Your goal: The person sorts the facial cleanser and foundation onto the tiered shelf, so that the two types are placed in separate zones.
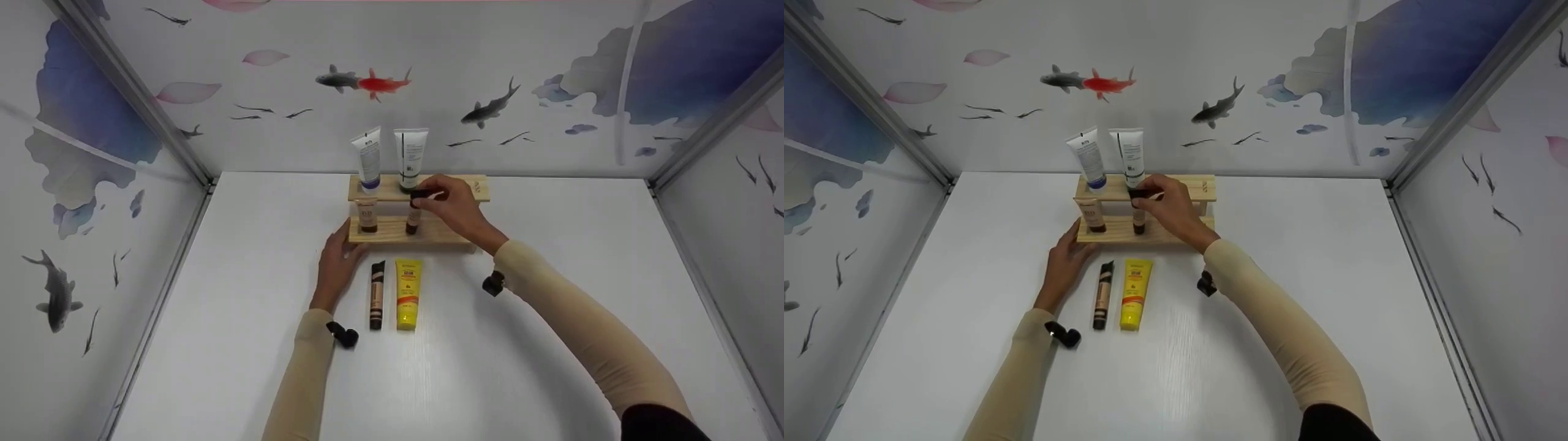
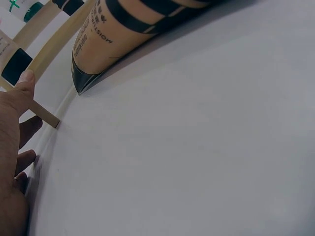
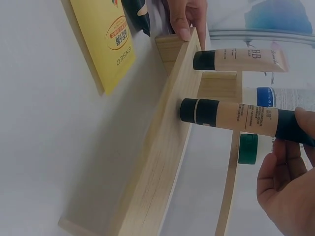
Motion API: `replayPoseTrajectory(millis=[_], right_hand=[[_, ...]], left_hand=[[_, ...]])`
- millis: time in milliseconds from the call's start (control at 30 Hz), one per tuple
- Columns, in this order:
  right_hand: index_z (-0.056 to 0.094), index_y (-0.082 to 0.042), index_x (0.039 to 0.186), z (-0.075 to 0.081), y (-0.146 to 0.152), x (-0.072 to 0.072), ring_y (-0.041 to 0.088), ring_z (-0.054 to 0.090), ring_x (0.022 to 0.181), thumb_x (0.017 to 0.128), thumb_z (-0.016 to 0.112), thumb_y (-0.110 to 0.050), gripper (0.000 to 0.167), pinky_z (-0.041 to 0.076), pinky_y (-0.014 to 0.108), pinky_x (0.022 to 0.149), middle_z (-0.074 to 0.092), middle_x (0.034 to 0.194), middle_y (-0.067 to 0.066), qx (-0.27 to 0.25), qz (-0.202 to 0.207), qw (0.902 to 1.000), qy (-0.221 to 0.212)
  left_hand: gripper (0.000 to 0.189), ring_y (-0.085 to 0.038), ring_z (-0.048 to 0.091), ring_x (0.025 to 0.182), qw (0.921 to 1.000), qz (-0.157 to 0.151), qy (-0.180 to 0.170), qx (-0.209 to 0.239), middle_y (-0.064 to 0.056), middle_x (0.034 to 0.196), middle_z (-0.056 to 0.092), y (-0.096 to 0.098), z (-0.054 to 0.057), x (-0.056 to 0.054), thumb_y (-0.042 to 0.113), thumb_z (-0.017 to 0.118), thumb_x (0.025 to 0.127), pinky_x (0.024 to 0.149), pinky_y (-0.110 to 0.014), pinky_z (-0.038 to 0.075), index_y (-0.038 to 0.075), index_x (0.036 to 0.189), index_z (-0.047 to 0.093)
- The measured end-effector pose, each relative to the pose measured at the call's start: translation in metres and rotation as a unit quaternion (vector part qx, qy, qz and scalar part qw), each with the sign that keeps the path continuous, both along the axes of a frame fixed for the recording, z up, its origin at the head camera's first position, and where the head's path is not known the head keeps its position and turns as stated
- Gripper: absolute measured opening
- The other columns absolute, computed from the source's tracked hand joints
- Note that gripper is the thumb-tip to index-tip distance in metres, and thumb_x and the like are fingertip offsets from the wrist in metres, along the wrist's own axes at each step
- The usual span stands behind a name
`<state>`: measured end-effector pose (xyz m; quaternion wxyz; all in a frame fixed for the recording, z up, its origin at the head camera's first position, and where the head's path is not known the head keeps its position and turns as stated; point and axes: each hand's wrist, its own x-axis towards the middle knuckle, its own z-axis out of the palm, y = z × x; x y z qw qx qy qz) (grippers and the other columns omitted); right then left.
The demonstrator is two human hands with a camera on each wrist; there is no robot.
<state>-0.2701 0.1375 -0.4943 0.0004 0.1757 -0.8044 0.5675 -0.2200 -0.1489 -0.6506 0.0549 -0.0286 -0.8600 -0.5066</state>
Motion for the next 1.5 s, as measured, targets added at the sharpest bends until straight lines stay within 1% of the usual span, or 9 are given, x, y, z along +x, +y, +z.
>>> replayPoseTrajectory(millis=[200, 333, 433, 600, 667, 800, 933, 1267, 1500], right_hand=[[0.079, -0.007, 0.118, 0.0, -0.009, 0.0, 0.021, 0.07, 0.11, 0.099, 0.085, -0.013, 0.021, 0.058, 0.037, 0.096, 0.076, 0.12, 0.006, 0.014, 0.004, 0.9999, 0.0], [0.079, -0.006, 0.12, -0.001, -0.012, -0.002, 0.022, 0.071, 0.11, 0.1, 0.085, -0.012, 0.022, 0.059, 0.037, 0.095, 0.076, 0.12, 0.007, 0.012, 0.011, 0.9998, 0.013], [0.078, -0.005, 0.121, -0.003, -0.014, -0.002, 0.022, 0.071, 0.111, 0.1, 0.084, -0.012, 0.023, 0.059, 0.039, 0.095, 0.076, 0.121, 0.008, 0.011, 0.015, 0.9996, 0.02], [0.076, -0.005, 0.124, -0.006, -0.016, -0.002, 0.024, 0.07, 0.113, 0.102, 0.083, -0.012, 0.024, 0.059, 0.042, 0.099, 0.075, 0.124, 0.009, 0.006, 0.019, 0.9994, 0.029], [0.076, -0.005, 0.125, -0.007, -0.017, -0.002, 0.025, 0.07, 0.114, 0.102, 0.082, -0.012, 0.025, 0.059, 0.043, 0.099, 0.075, 0.124, 0.01, 0.005, 0.02, 0.9993, 0.032], [0.074, -0.005, 0.128, -0.01, -0.017, -0.001, 0.025, 0.07, 0.115, 0.102, 0.082, -0.011, 0.027, 0.06, 0.042, 0.098, 0.074, 0.125, 0.009, 0.009, 0.02, 0.9992, 0.034], [0.073, -0.005, 0.131, -0.011, -0.017, 0.0, 0.025, 0.07, 0.115, 0.102, 0.081, -0.01, 0.03, 0.06, 0.041, 0.098, 0.074, 0.127, 0.009, 0.01, 0.022, 0.999, 0.038], [0.068, -0.004, 0.144, -0.018, -0.013, 0.004, 0.028, 0.067, 0.122, 0.1, 0.082, -0.005, 0.046, 0.056, 0.048, 0.102, 0.071, 0.134, 0.011, 0.024, 0.03, 0.9987, 0.032], [0.068, -0.009, 0.143, -0.023, -0.008, 0.007, 0.025, 0.065, 0.12, 0.101, 0.083, -0.015, 0.045, 0.055, 0.046, 0.104, 0.071, 0.13, 0.007, 0.053, 0.024, 0.998, 0.026]], left_hand=[[0.089, -0.024, 0.044, 0.156, 1.0, -0.001, -0.001, 0.006, 0.001, 0.174, 0.042, 0.001, -0.001, 0.0, 0.069, 0.065, 0.103, 0.133, -0.051, 0.033, 0.028, 0.176, 0.032], [0.091, -0.023, 0.041, 0.159, 1.0, 0.0, -0.002, 0.005, 0.002, 0.175, 0.041, 0.001, -0.001, 0.0, 0.07, 0.064, 0.103, 0.137, -0.049, 0.023, 0.026, 0.176, 0.032], [0.091, -0.022, 0.041, 0.159, 1.0, 0.003, -0.005, 0.002, 0.003, 0.175, 0.041, 0.001, -0.001, 0.0, 0.071, 0.063, 0.103, 0.138, -0.049, 0.019, 0.026, 0.176, 0.032], [0.089, -0.021, 0.051, 0.15, 0.9999, 0.006, -0.01, 0.008, 0.003, 0.172, 0.044, 0.002, 0.001, 0.001, 0.069, 0.064, 0.103, 0.132, -0.052, 0.032, 0.03, 0.176, 0.032], [0.089, -0.022, 0.052, 0.148, 0.9999, 0.006, -0.01, 0.01, 0.002, 0.172, 0.044, 0.002, 0.001, 0.001, 0.069, 0.065, 0.103, 0.131, -0.052, 0.035, 0.03, 0.176, 0.031], [0.091, -0.022, 0.05, 0.15, 0.9999, 0.005, -0.011, 0.012, 0.002, 0.171, 0.045, 0.002, 0.001, 0.001, 0.071, 0.065, 0.102, 0.131, -0.052, 0.034, 0.028, 0.176, 0.031], [0.092, -0.022, 0.048, 0.153, 0.9998, 0.006, -0.013, 0.011, 0.004, 0.172, 0.044, 0.001, 0.0, 0.001, 0.073, 0.065, 0.101, 0.132, -0.052, 0.033, 0.031, 0.176, 0.031], [0.091, -0.022, 0.048, 0.152, 1.0, 0.002, 0.001, 0.006, 0.001, 0.171, 0.046, 0.0, 0.0, -0.001, 0.07, 0.065, 0.102, 0.132, -0.051, 0.034, 0.027, 0.175, 0.033], [0.091, -0.024, 0.045, 0.155, 1.0, -0.001, 0.005, 0.007, -0.001, 0.173, 0.045, -0.001, -0.002, -0.003, 0.067, 0.066, 0.103, 0.133, -0.05, 0.031, 0.022, 0.175, 0.034]])
